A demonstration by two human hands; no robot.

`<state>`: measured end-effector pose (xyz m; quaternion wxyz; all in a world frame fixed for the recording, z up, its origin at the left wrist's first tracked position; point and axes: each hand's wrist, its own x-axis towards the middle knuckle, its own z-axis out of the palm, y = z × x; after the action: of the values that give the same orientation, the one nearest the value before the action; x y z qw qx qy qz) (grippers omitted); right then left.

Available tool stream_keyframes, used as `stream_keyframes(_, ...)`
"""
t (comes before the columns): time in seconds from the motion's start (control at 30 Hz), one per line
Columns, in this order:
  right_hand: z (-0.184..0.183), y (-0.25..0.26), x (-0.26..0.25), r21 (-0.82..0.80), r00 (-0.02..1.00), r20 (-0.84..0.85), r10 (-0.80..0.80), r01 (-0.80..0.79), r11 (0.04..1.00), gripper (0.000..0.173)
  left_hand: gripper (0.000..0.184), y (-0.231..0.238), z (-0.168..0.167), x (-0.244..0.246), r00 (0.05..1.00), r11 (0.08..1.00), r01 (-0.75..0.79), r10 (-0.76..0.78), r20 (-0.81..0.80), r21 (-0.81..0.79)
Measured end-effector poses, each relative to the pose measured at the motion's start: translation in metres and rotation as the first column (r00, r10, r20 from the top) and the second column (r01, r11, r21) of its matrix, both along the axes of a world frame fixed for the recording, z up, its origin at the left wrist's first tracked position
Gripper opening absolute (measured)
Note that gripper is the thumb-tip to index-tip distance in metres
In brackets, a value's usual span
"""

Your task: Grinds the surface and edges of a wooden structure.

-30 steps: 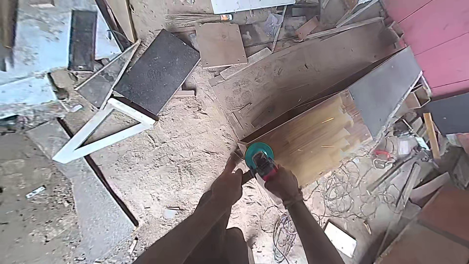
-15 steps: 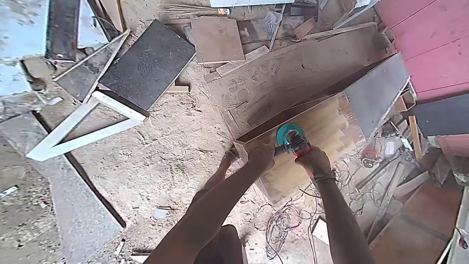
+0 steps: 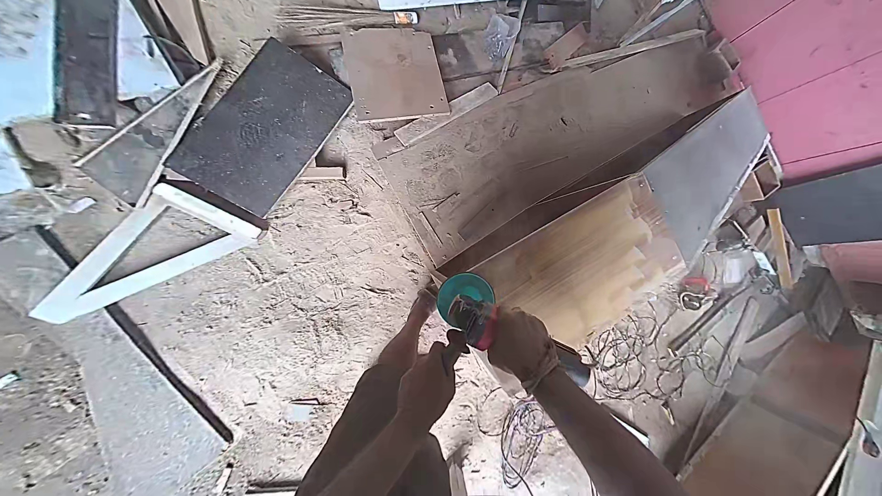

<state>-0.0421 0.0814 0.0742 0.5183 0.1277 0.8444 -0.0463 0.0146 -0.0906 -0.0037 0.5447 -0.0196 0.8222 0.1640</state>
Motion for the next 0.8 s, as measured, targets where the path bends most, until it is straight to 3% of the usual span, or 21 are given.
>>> stream_keyframes(0.2, 0.0, 0.061, 0.006, 0.103, 0.985, -0.032, -0.171, 0.173, 0.979, 0.063, 0.04, 0.05, 0.028, -0.042, 0.972, 0.974, 0.222, -0.225, 0.071, 0.046)
stream_keyframes(0.63, 0.018, 0.157, -0.046, 0.293, 0.944, -0.211, -0.255, 0.31, 0.905, 0.064, 0.05, 0.157, 0.034, -0.118, 0.98, 0.95, 0.196, -0.182, -0.076, 0.243)
stream_keyframes(0.8, 0.008, 0.128, -0.033, 0.219, 0.956, -0.196, -0.218, 0.259, 0.941, 0.069, 0.047, 0.122, 0.034, -0.099, 0.984, 0.965, 0.178, -0.174, -0.038, 0.193)
